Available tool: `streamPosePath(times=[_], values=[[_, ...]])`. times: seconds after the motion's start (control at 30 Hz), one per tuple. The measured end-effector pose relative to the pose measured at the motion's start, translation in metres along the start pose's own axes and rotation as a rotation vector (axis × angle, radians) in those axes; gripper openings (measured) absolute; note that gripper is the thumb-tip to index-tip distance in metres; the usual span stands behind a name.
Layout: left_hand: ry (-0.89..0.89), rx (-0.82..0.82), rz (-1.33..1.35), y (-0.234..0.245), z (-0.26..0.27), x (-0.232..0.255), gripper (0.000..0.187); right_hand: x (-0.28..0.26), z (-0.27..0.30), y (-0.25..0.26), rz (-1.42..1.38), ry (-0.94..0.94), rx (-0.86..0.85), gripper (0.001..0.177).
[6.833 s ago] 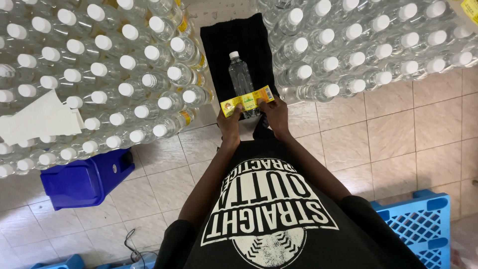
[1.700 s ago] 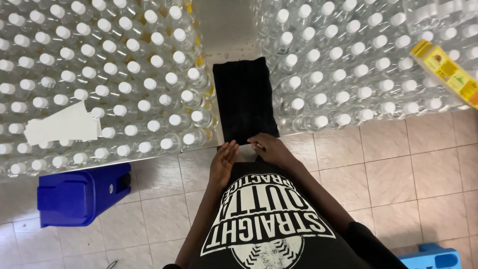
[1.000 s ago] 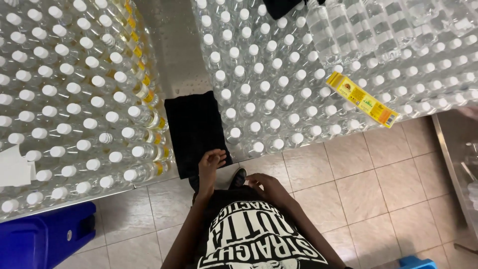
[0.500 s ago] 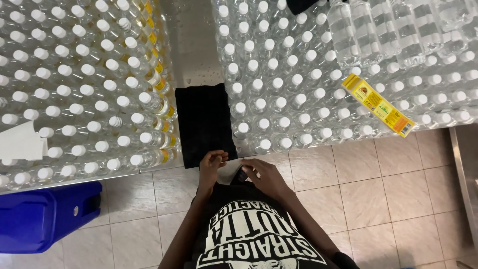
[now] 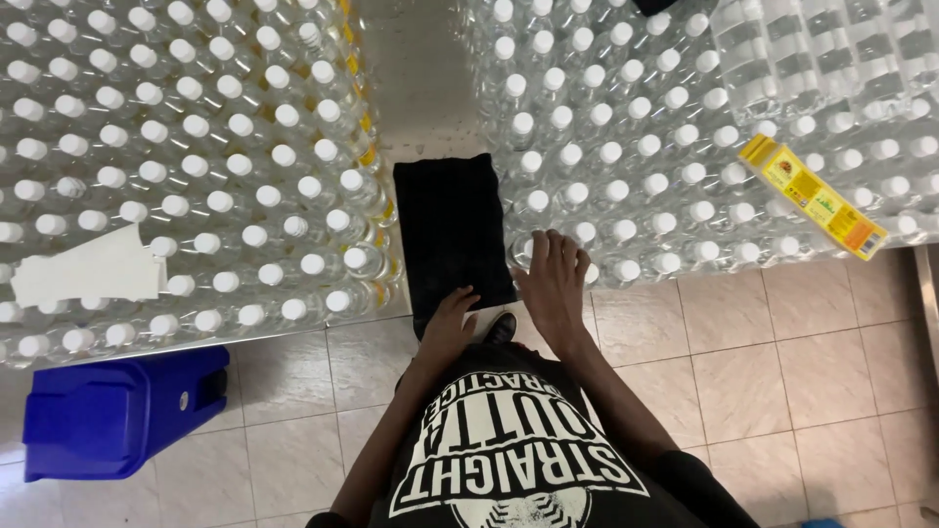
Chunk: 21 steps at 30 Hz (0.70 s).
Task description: Manual application of adhesive labels to plastic water bottles in a production environment.
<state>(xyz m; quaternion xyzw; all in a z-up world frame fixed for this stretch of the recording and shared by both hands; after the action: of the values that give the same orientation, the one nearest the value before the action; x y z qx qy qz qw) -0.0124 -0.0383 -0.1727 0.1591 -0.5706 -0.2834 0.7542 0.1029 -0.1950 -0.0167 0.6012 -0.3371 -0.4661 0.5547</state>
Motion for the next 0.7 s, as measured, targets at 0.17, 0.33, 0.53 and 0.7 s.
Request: streamPosePath(times=[0.17, 0.33, 0.53, 0.7], values=[[0.058, -0.283, -0.012, 0.022, 0.022, -0.015, 0.047, -0.012, 0.018, -0.033, -0.121, 0.084, 0.099, 0.058], [0.008, -0.389, 0.274, 0.052, 0.038, -0.016, 0.045, -0.015, 0.038, -0.007, -0.754, 0.002, 0.523, 0.064], [0.087, -0.371, 0.48, 0.088, 0.061, -0.026, 0.05, -0.036, -0.003, -0.01, -1.039, -0.105, 0.445, 0.062], [0.151, -0.416, 0.543, 0.104, 0.071, -0.029, 0.048, -0.058, -0.057, -0.088, -0.786, -0.204, 0.095, 0.069]])
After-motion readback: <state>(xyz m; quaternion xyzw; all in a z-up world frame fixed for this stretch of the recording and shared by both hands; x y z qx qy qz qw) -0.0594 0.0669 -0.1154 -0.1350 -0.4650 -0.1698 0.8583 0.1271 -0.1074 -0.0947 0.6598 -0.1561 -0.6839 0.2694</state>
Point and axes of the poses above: each hand's wrist, its own z-axis away from the middle knuckle, its own y-axis out of the back of the hand, x = y × z, the point moved 6 cm from there along -z, towards the middle knuckle, and after that the axes turned 5 degrees about -x, right-handed, at the moved point
